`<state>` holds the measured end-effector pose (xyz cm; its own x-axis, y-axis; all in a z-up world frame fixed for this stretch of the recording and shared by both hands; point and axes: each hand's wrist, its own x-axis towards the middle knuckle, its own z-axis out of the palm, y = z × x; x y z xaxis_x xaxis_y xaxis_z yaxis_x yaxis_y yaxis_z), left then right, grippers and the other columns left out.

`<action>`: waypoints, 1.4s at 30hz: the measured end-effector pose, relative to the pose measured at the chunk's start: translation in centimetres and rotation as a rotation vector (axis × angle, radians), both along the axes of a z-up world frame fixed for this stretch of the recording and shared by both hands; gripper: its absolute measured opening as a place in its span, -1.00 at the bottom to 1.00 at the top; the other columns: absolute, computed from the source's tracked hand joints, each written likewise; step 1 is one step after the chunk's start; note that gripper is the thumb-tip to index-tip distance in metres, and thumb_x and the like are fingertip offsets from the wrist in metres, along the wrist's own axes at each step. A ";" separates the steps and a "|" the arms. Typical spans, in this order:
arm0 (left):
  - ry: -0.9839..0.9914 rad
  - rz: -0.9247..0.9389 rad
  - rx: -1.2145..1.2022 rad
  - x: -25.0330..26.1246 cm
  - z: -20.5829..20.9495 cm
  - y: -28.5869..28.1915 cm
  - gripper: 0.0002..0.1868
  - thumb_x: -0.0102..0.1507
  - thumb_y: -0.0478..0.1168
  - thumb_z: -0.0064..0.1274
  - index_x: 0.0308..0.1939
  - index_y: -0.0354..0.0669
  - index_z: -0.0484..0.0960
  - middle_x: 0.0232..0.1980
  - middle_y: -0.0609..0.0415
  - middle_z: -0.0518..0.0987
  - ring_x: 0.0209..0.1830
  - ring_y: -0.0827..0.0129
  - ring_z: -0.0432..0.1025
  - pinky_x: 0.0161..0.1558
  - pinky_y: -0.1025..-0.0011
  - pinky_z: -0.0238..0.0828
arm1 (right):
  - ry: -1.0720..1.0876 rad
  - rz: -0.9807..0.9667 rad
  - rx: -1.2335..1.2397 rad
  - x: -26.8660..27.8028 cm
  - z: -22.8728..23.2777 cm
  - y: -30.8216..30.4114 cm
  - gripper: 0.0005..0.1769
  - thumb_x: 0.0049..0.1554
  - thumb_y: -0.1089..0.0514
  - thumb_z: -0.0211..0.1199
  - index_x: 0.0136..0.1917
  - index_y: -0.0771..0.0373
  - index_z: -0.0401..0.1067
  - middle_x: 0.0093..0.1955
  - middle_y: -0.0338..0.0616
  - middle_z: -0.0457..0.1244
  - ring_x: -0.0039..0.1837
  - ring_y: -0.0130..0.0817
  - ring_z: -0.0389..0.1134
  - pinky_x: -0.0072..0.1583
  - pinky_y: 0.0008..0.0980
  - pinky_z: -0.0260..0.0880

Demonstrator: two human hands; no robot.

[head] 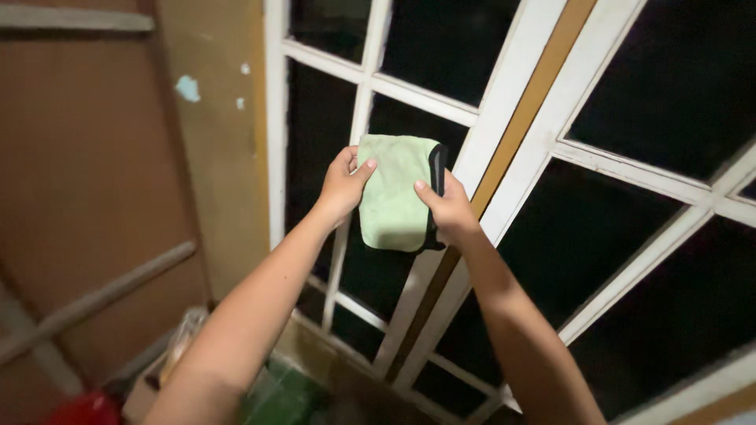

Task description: The person sprays a cleaning solution onto a multi-pane window and wipes the glass with a cloth. They move between different panes, wiping the surface and the frame, then briefly move away from the window before returning to continue cleaning.

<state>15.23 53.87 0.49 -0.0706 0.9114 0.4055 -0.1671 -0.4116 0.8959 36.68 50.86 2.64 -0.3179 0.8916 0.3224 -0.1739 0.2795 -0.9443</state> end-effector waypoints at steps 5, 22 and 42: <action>0.112 -0.174 0.023 -1.7 2.7 5.6 -0.67 0.38 -0.24 0.01 0.17 -0.34 0.43 0.00 -0.02 0.66 -0.02 0.41 0.57 0.04 0.43 0.53 | 0.068 -0.101 -0.022 -0.8 2.2 3.6 -0.53 0.27 0.18 0.17 0.40 0.41 0.31 0.22 0.03 0.35 0.18 -0.23 0.41 0.22 -0.24 0.45; 0.769 0.569 0.477 -2.1 10.4 19.9 -0.16 0.26 -0.11 0.22 0.51 -0.29 0.16 0.27 -0.23 0.22 0.17 -0.08 0.24 0.17 -0.10 0.17 | 0.297 -0.680 0.531 3.0 16.2 6.7 -0.52 0.40 0.14 0.14 0.52 0.31 0.19 0.34 -0.03 0.28 0.31 -0.19 0.36 0.35 -0.15 0.43; 0.807 0.695 0.654 -2.9 12.3 22.9 -0.07 0.30 0.03 0.19 0.56 -0.27 0.02 0.04 -0.23 0.39 -0.31 -0.08 0.51 -0.40 0.07 0.50 | -1.474 -0.960 1.274 0.3 11.1 18.2 -0.08 -0.01 0.33 0.32 0.60 -0.10 0.27 0.78 -0.25 -0.17 0.78 -0.02 -0.27 0.62 0.36 -0.28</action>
<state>12.30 76.75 12.74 0.0234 0.3924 0.9195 0.7651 -0.5991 0.2362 36.95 69.04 13.74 -0.5333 0.4480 0.7175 0.8442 0.2286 0.4848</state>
